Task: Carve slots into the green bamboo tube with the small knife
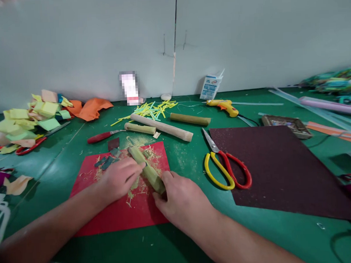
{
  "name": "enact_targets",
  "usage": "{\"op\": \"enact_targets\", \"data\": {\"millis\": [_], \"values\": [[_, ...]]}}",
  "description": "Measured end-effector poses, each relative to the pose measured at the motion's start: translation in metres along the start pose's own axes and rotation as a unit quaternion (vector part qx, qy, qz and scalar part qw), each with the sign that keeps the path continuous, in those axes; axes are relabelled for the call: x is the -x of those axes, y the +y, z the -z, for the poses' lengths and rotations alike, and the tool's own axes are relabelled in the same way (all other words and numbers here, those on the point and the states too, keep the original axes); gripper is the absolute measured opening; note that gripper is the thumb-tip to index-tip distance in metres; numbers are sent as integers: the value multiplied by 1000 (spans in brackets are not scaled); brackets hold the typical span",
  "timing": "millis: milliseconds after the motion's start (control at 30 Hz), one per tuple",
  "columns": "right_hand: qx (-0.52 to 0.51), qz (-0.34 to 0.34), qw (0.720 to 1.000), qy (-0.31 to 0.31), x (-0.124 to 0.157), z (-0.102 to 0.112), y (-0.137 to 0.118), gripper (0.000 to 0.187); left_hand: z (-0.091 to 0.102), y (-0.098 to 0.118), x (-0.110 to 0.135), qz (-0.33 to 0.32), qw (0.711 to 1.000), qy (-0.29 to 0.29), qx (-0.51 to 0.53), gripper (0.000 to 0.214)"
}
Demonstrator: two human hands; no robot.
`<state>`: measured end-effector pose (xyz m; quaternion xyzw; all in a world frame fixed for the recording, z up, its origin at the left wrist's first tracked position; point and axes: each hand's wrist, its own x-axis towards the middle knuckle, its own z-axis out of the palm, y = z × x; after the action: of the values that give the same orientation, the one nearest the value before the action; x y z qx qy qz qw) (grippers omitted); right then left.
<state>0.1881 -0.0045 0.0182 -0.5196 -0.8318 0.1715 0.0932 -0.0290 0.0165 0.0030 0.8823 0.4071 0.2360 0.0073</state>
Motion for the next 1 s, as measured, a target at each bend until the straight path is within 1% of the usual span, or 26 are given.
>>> {"op": "enact_targets", "data": {"millis": [67, 100, 200, 267, 400, 433, 533, 567, 600, 700, 733, 900, 933, 1000], "values": [[0, 0, 1000, -1, 1, -1, 0, 11, 0, 0, 0, -34, 998, -20, -39, 27], [-1, 0, 1000, 0, 1, -1, 0, 12, 1, -4, 0, -35, 997, -17, -61, 28], [-10, 0, 1000, 9, 1, -2, -1, 14, 2, -18, -3, 16, 994, 23, -105, 26], [-10, 2, 1000, 11, 1, -2, -1, 13, 2, -19, -4, 30, 994, 31, -101, 26], [2, 4, 1000, 16, 1, -4, -1, 11, 0, -8, -2, -18, 999, -18, -47, 24], [2, 3, 1000, 18, 1, -4, -1, 11, 0, -8, -2, -17, 999, -13, -45, 24], [-3, 2, 1000, 22, 0, -4, -2, 13, 1, -16, -3, 26, 997, 39, -66, 25], [-2, 1, 1000, 23, 0, -5, -2, 13, 1, -18, -3, 36, 996, 44, -72, 25], [-1, 2, 1000, 21, 0, -5, -2, 12, 2, -19, -3, 36, 996, 40, -72, 25], [1, -1, 1000, 15, -1, -5, -2, 11, 1, -16, -2, 0, 998, -3, -57, 25], [-1, 0, 1000, 13, -1, -5, -2, 11, 2, -17, -2, -3, 998, -7, -55, 25], [-4, -3, 1000, 9, 0, -2, -3, 12, 3, -29, -6, 47, 995, 47, -75, 28], [-4, -3, 1000, 7, 1, -2, -3, 11, 2, -29, -6, 47, 995, 46, -75, 27], [0, -2, 1000, 7, 1, -2, -3, 11, 0, -26, -4, 26, 997, 23, -66, 26]]}}
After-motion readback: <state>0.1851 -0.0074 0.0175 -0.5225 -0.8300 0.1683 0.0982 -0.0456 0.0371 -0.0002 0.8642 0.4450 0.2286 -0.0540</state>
